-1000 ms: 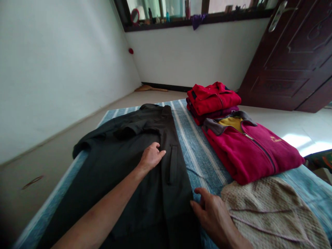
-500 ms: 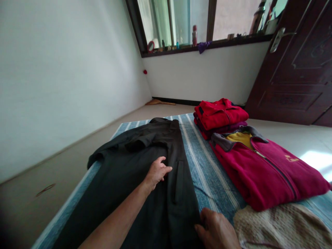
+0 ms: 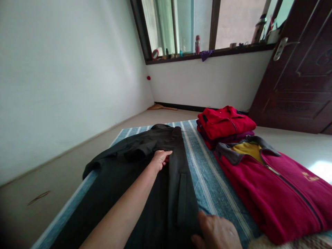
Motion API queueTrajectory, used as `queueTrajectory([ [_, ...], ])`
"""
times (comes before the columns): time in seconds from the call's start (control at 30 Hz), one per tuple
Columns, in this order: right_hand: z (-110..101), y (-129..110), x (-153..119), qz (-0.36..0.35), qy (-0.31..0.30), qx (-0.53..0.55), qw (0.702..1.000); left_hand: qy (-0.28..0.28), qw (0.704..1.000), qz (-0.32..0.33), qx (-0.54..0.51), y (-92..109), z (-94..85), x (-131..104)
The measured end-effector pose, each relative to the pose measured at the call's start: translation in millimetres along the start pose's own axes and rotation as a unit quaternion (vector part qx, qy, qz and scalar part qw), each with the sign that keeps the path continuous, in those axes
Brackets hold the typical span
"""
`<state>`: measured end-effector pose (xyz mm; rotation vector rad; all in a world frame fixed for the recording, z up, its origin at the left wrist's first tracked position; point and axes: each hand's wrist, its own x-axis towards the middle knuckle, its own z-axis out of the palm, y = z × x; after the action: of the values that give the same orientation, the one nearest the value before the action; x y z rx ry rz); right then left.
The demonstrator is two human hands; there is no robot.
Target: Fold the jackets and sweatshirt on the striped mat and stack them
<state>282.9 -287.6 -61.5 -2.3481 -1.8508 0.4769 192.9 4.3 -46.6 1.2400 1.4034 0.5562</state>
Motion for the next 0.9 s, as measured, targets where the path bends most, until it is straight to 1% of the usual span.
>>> queueTrajectory([
  [0.07, -20, -14, 18, 0.012, 0.033, -0.007, 0.999, 0.024, 1.0, 0.015, 0.005, -3, -0.2, 3],
  [0.13, -37, -24, 42, 0.007, 0.043, 0.007, 0.999, 0.045, 0.998, 0.033, 0.006, -7, -1.1, 3],
  [0.17, -42, -28, 55, -0.004, 0.052, 0.016, 0.999, 0.053, 0.998, 0.041, 0.004, -8, -1.9, 2],
  [0.23, -47, -33, 83, -0.028, 0.08, 0.028, 0.996, 0.058, 0.997, 0.056, -0.009, -10, -3.6, 1],
  [0.3, -44, -36, 112, -0.055, 0.116, 0.042, 0.991, 0.055, 0.996, 0.062, -0.031, -8, -5.2, 2],
  [0.37, -37, -39, 140, -0.076, 0.154, 0.061, 0.983, 0.046, 0.996, 0.054, -0.054, -5, -6.3, 6],
  [0.43, -30, -44, 164, -0.085, 0.184, 0.077, 0.976, 0.033, 0.997, 0.035, -0.065, -2, -6.7, 12],
  [0.5, -25, -48, 184, -0.084, 0.201, 0.085, 0.972, 0.025, 0.997, 0.025, -0.064, 0, -7.2, 16],
  [0.53, -23, -51, 192, -0.083, 0.206, 0.088, 0.971, 0.026, 0.997, 0.027, -0.062, 1, -7.7, 18],
  [0.6, -21, -54, 205, -0.084, 0.217, 0.096, 0.968, 0.045, 0.996, 0.044, -0.058, -1, -10.0, 19],
  [0.77, -17, -56, 230, -0.094, 0.239, 0.111, 0.96, 0.113, 0.984, 0.128, -0.053, -9, -18.0, 19],
  [0.83, -16, -55, 244, -0.096, 0.245, 0.115, 0.958, 0.121, 0.98, 0.144, -0.061, -11, -18.9, 18],
  [0.9, -15, -54, 259, -0.095, 0.253, 0.119, 0.955, 0.119, 0.979, 0.143, -0.08, -12, -19.1, 17],
])
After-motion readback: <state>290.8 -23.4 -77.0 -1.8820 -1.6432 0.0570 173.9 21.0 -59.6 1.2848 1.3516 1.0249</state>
